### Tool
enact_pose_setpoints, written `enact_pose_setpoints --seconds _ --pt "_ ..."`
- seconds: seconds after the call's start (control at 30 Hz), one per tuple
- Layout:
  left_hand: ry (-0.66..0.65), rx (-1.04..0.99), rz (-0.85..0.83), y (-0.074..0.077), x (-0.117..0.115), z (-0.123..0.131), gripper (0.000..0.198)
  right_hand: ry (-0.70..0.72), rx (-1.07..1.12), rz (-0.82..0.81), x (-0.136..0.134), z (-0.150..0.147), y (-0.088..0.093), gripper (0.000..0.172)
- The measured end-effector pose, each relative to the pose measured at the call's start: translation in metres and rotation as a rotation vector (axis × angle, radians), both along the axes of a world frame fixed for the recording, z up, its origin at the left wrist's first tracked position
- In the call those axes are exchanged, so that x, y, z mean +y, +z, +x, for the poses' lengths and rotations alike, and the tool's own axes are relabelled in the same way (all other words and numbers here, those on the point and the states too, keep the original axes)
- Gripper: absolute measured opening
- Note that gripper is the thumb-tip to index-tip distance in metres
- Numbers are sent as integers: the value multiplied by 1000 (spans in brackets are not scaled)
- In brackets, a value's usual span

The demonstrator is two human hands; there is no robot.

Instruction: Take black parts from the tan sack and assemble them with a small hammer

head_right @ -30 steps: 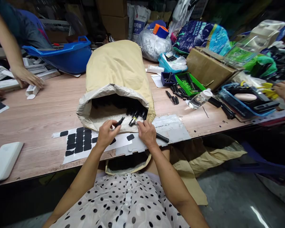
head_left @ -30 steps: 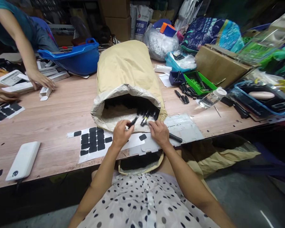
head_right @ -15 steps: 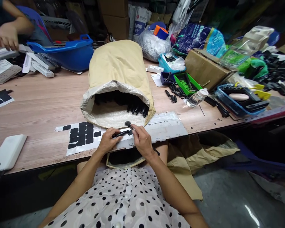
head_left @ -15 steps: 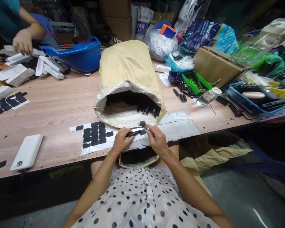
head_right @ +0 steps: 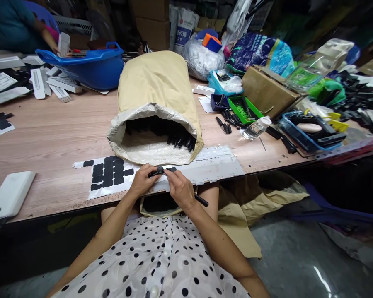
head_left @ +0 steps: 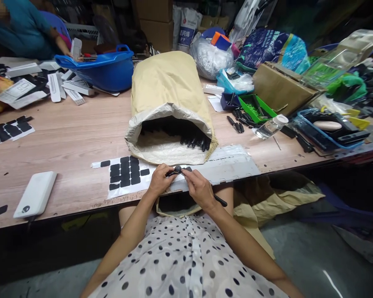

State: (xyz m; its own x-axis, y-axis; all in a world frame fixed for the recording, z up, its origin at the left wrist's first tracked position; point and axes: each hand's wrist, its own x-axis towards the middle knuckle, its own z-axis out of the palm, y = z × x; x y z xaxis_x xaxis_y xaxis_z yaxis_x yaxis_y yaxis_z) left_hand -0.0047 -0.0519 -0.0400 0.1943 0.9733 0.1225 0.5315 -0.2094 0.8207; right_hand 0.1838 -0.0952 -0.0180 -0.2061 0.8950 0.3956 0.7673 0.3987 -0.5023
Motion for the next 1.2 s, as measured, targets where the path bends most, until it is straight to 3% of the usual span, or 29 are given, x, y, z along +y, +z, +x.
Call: enact_pose_setpoints --seconds 0.37,0.53,0.63,0.73,0.8,0.9,1.03,1.1,1.2 --pt "14 20 7 0 -2 1 14 -67 -13 10 1 7 -2 37" --pt "9 21 47 9 -6 1 11 -191 -55 66 36 28 1 36" --pt "-101 -40 49 25 -26 1 13 -216 -184 46 66 46 -4 32" --pt "-365 -55 -120 38 -58 6 18 -169 -294 53 85 57 -14 28" --pt "-483 19 -284 37 -77 13 17 -135 -336 71 90 59 -22 28" --pt "-430 232 -488 20 -90 26 18 -124 -361 98 91 57 -29 30" --pt "-264 492 -637 -2 -81 37 26 -129 -368 110 90 54 -32 30" --pt "-255 592 -693 0 -78 38 29 -129 -374 113 90 53 -32 30" --pt "-377 559 -690 23 -75 37 31 -138 -389 123 89 52 -31 30"
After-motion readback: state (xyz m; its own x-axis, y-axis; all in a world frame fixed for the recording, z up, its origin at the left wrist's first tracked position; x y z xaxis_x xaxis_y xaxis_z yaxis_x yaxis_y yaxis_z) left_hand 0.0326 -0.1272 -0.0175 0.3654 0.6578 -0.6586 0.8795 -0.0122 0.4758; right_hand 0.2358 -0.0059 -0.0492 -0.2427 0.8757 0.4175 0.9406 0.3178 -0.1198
